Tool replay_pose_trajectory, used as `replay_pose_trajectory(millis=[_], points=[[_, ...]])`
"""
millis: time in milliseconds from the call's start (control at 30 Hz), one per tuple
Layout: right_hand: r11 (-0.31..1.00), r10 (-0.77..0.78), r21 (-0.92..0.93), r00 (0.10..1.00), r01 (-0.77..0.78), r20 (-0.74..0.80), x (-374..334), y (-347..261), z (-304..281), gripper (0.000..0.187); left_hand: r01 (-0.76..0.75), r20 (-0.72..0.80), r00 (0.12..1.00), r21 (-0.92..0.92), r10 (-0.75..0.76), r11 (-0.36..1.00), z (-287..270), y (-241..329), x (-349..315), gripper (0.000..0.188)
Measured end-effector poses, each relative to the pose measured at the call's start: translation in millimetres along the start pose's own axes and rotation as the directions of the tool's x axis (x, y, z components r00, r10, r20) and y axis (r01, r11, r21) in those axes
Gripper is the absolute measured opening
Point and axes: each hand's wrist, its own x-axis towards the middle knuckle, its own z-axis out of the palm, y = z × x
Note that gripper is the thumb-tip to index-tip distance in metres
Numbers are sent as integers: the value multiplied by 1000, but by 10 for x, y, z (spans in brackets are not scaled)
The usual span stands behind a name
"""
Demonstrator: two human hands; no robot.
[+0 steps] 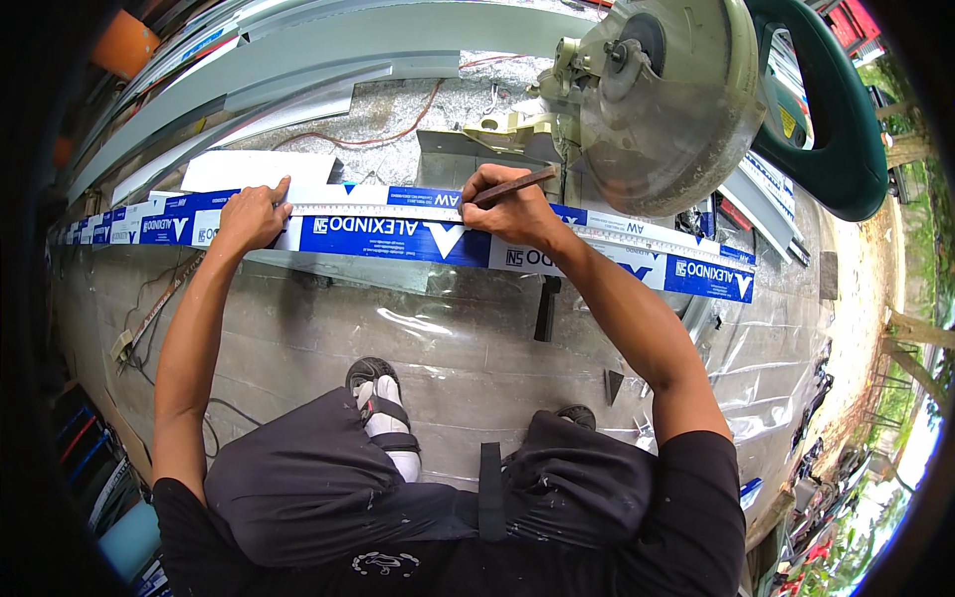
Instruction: The person measures aluminum profiles with a tape measure, marks cut lines with a pen, and cuts them using a miter saw. The cut pieces are set aside on the floor.
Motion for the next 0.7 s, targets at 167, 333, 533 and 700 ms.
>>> replay_pose_trajectory(millis=[167,333,533,700], points=[[1000,-20,-7,1000,20,-9,-4,-18,0,18,7,15,1000,-16,-7,1000,-2,6,8,53],[1000,-17,-24,999,16,-43,2,-12,10,19,-13,-14,1000,-11,13,1000,6,-6,1,53],[998,-47,-30,999,46,-20,9,-7,4,18,-16,-34,999,-20,15,1000,33,-34,19,53],[997,-51,-59,998,48,-47,-7,-10,14,18,-16,-27,1000,-32,15,999,18,-18,13,52]])
